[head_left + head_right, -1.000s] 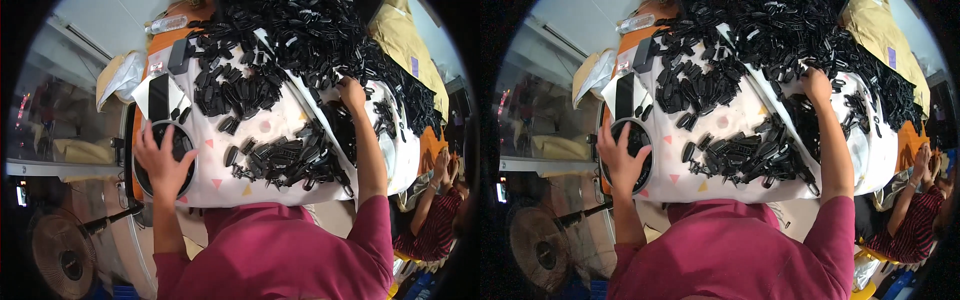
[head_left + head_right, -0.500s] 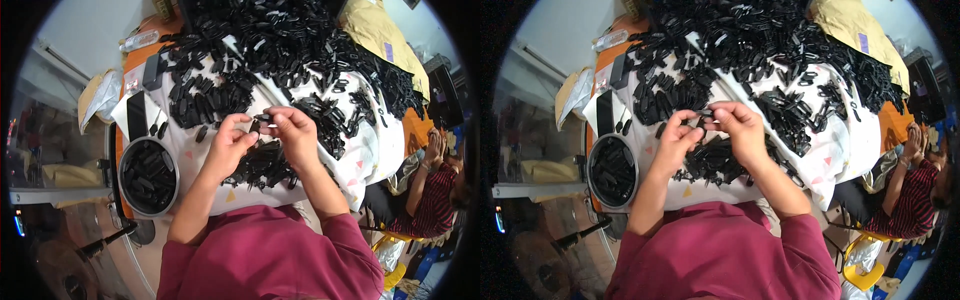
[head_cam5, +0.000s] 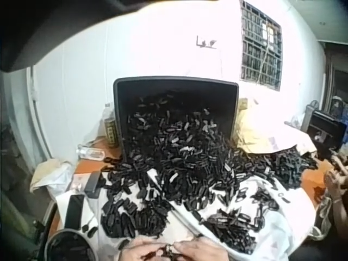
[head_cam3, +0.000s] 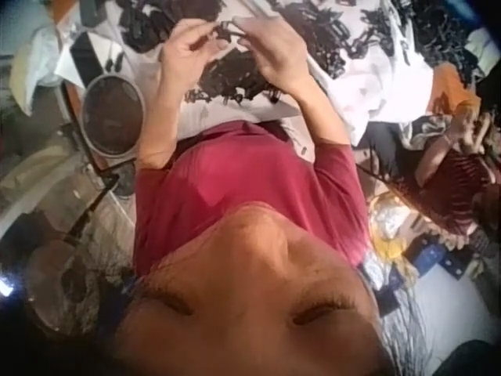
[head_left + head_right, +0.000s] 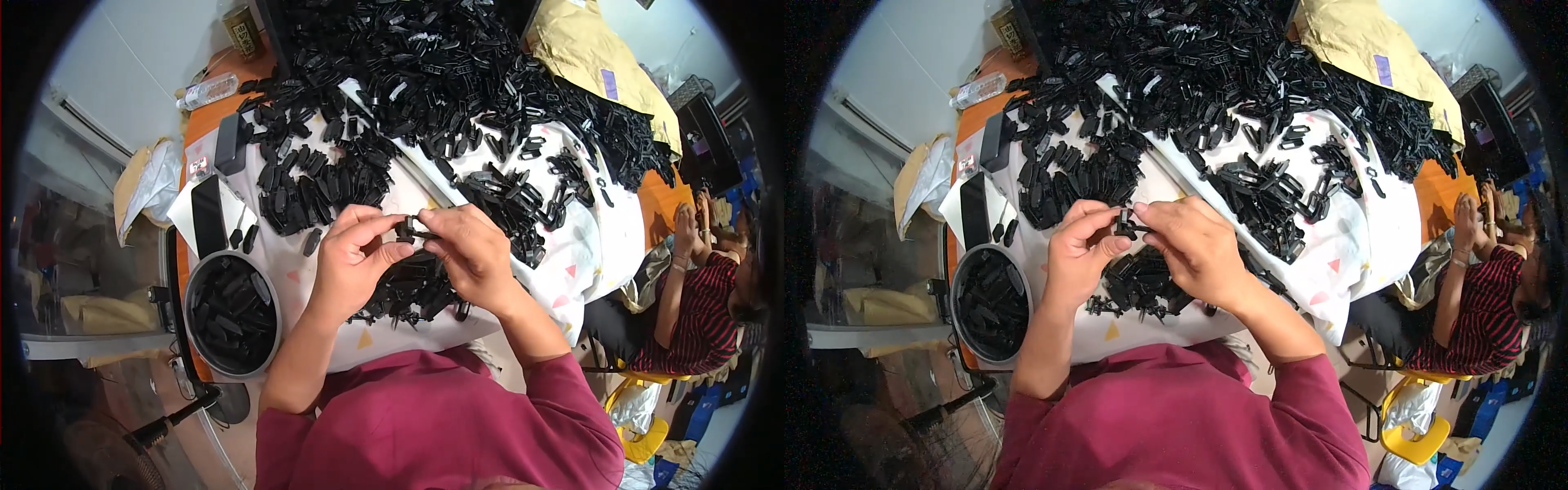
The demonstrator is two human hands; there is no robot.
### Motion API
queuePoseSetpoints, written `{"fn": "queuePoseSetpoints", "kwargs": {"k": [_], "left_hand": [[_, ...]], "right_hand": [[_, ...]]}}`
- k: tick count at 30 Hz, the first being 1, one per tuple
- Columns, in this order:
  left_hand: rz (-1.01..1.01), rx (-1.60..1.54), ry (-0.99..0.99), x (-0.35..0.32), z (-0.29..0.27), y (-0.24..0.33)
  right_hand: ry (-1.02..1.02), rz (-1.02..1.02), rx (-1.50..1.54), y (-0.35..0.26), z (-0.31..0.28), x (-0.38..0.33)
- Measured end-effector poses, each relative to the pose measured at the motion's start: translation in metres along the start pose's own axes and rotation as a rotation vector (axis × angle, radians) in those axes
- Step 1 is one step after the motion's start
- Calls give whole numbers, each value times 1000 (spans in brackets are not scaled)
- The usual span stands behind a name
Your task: The recorder is assembling small black plastic components by snapping pieces together at a workbench.
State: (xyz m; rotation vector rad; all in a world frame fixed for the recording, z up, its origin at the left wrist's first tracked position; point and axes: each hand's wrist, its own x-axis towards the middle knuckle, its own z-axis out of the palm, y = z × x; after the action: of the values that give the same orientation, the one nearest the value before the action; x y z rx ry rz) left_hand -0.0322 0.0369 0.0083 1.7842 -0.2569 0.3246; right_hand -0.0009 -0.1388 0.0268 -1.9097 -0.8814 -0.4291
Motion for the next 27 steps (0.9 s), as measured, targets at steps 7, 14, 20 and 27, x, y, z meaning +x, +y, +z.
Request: {"fn": "queuePoseSetpoints", "kwargs": {"k": [7, 14, 20, 27], "left_hand": [[38, 24, -1, 0, 1, 6], [129, 75, -79, -7, 4, -12], [-417, -877, 186, -23, 34, -17], [-495, -692, 361, -62, 8, -43]], "right_hand": [[-69, -165, -96, 2, -7, -1], [-93, -191, -264, -6, 0, -8], [-17, 94, 103, 5, 27, -22], [-489, 799, 554, 19, 61, -20]]}}
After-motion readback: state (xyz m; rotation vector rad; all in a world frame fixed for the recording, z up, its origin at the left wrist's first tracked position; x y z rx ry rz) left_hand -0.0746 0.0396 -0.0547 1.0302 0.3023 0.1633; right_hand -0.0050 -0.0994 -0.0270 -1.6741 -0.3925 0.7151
